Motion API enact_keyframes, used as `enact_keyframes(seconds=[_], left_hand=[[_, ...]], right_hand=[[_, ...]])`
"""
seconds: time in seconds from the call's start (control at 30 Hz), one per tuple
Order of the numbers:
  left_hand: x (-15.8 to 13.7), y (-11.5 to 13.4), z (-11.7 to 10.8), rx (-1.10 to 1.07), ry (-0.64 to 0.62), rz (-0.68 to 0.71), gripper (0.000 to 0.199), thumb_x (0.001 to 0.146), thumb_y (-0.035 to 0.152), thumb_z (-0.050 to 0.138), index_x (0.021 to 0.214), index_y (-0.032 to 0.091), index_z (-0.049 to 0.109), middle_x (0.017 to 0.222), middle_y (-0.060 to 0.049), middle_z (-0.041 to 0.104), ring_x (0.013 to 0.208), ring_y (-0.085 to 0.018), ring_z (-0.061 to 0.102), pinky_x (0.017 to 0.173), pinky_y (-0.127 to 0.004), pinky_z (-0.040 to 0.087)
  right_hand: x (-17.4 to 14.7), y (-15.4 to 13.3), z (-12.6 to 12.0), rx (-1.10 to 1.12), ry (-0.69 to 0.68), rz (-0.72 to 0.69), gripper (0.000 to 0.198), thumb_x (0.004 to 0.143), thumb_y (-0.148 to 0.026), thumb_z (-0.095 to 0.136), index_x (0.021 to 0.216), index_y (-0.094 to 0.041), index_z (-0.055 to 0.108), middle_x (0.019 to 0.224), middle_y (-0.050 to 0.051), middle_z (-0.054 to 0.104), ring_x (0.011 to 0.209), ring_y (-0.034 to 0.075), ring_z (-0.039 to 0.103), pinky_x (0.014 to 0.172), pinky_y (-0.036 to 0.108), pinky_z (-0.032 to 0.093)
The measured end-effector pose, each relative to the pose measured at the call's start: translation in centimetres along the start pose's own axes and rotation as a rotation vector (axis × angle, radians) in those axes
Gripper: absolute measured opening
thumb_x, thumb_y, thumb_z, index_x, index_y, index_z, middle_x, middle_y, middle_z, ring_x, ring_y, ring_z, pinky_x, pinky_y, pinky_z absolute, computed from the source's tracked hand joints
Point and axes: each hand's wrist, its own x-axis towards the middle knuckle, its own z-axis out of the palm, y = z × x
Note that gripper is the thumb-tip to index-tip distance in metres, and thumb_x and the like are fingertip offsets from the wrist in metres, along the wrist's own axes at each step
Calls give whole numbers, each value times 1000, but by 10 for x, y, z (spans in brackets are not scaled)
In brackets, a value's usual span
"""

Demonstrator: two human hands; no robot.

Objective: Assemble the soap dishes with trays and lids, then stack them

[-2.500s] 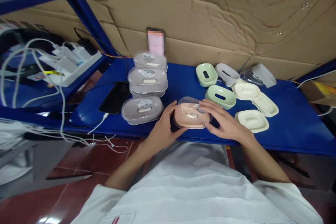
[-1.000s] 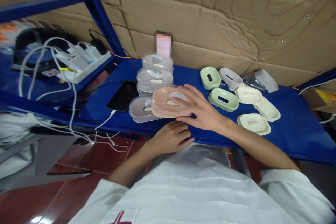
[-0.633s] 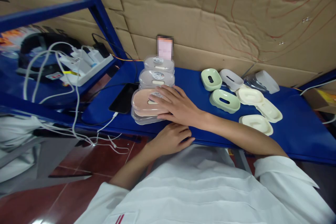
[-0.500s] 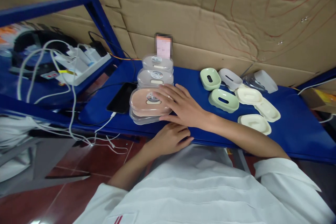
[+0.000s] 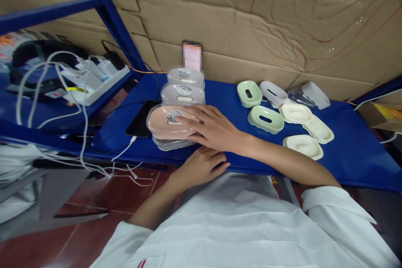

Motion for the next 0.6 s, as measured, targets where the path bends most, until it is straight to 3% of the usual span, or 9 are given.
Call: enact_keyframes(seconds=[0.13,0.27,0.4,0.53,0.6], left_hand=[[0,0,0,-15,0,3,22,107,30,61,91,19,71,91,-5,76,84,-21,71,81,-35,55],[1,0,-1,-12,-14,9,25,109,32,59,90,19,69,91,-5,73,87,-21,68,83,-35,54],[2,0,-1,-11,-54,-1,24,110,32,58,93,19,69,91,-4,71,86,-19,66,83,-35,52],[3,0,0,-28,-73,-22,22,110,32,60,95,20,70,93,-4,71,87,-18,66,84,-35,51],[3,0,-1,-29,-63,-30,21,109,32,60,96,20,71,95,-4,72,89,-19,68,85,-35,53]], right_hand=[[-8,2,-12,49,-25,14,59,113,-42,49,169,-26,41,174,11,43,161,30,38,131,52,32],[-35,15,-30,61,15,112,59,112,-49,44,168,-29,43,168,9,50,155,34,46,127,57,39],[-84,48,-35,-9,49,319,56,112,-51,42,163,-29,50,162,12,56,149,39,52,123,62,43],[-137,87,-18,-197,36,641,63,108,-57,46,159,-20,52,161,22,55,149,46,50,119,72,40],[-152,97,-10,-211,5,712,70,107,-62,47,162,-18,48,159,25,57,148,47,51,116,73,43]])
